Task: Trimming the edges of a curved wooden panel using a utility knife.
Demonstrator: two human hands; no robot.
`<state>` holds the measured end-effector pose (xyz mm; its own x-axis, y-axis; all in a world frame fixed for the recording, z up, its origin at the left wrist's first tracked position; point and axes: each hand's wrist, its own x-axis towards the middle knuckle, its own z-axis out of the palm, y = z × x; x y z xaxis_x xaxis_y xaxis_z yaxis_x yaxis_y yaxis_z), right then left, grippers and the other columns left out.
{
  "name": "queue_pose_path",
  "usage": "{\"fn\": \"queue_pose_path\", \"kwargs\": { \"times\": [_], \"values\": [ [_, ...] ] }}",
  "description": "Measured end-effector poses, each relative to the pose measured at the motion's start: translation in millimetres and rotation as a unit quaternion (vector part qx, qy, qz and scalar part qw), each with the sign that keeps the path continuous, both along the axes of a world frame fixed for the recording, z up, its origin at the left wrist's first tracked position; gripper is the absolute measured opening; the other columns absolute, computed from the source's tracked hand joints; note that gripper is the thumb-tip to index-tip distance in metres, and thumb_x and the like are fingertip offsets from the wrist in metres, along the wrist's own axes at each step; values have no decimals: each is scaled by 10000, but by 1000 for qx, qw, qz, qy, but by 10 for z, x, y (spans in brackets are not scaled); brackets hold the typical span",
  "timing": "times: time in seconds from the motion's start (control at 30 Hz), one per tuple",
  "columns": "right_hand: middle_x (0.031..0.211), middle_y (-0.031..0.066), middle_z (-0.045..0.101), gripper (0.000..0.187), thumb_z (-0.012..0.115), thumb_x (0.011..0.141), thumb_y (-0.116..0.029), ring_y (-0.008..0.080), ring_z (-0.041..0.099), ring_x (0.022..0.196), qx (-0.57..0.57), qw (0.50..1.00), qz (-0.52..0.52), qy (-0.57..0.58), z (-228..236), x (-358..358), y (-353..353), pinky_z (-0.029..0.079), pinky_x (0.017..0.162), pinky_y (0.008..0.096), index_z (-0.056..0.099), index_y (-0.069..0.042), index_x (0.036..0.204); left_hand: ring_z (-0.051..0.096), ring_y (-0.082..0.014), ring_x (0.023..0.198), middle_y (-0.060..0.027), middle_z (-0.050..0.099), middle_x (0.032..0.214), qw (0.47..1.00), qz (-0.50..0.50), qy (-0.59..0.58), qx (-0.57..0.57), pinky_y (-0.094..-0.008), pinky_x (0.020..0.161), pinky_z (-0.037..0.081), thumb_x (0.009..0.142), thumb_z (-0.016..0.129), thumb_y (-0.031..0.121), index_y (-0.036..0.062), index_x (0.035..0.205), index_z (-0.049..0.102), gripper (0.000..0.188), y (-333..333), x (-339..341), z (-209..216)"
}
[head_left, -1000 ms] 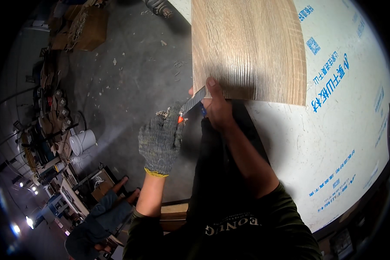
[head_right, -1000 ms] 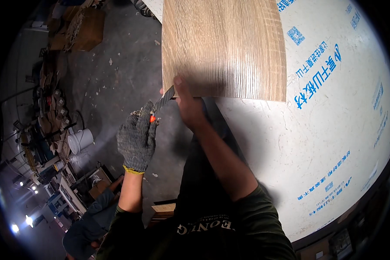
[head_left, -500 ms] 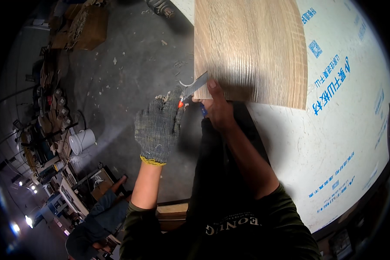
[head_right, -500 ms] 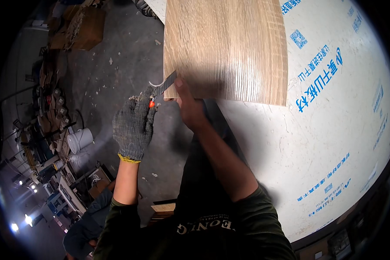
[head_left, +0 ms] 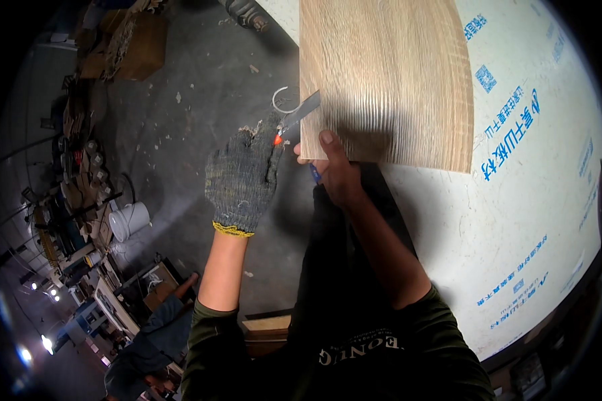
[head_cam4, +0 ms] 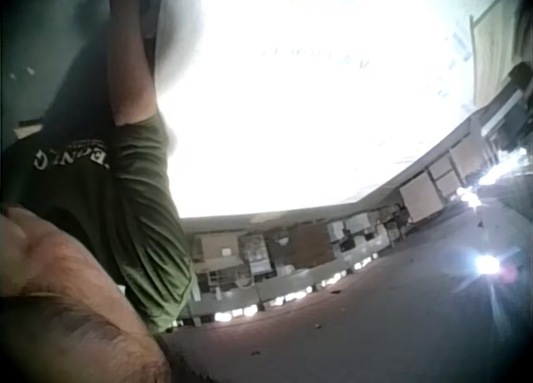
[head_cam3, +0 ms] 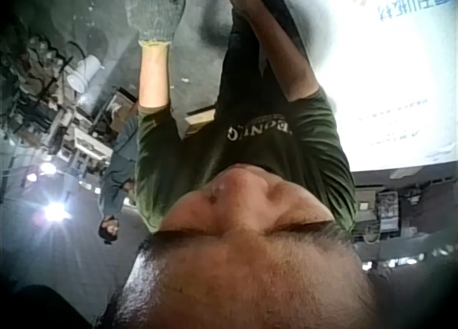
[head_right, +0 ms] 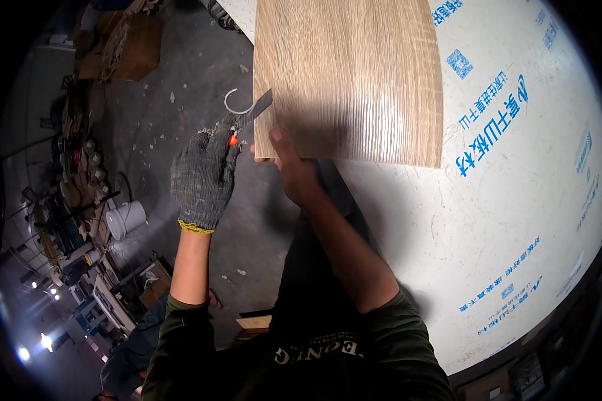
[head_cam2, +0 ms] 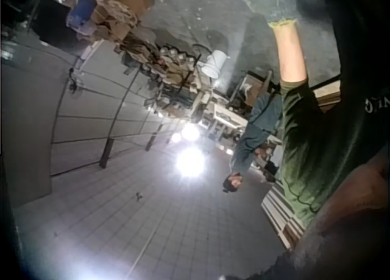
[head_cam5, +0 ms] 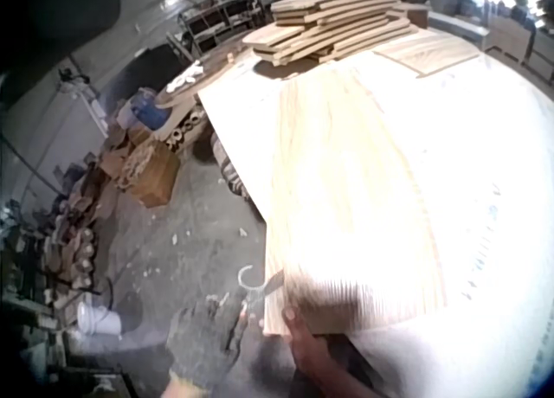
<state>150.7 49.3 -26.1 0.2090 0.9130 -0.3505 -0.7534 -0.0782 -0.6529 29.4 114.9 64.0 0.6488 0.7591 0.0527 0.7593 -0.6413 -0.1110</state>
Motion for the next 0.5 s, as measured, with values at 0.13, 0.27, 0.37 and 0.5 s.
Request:
{"fn": "queue_pose_path", "kwargs": {
  "times": [0.13,0.27,0.37,0.5],
  "values": [
    [927,140,628,464,476,976,-390,189,594,824,-6,999,-27,19,45,-26,10,475,767,315,524,34,1156,610,-304,824,-120,618,964,998,-23,-41,31,-426,690,479,881,617,268,165,1207,606,343,136,30,-62],
    [911,118,637,437,474,984,-378,176,599,800,22,999,-28,7,28,1,-6,480,738,311,546,28,1129,611,-310,811,-125,619,948,999,-18,-38,30,-429,696,484,886,615,281,150,1163,626,307,242,140,-13],
    [898,109,650,426,466,985,-379,161,598,797,18,999,-26,-16,23,8,-12,476,731,308,564,18,1106,613,-294,787,-110,620,928,999,-25,-30,37,-420,674,491,892,604,291,166,1182,621,317,345,214,6],
    [882,97,660,413,465,982,-381,148,598,781,8,999,-30,-13,40,3,-7,472,726,301,584,3,1078,618,-285,789,-96,626,931,997,-44,-41,56,-413,657,499,900,589,302,181,1206,609,329,514,272,-41]
  ]
}}
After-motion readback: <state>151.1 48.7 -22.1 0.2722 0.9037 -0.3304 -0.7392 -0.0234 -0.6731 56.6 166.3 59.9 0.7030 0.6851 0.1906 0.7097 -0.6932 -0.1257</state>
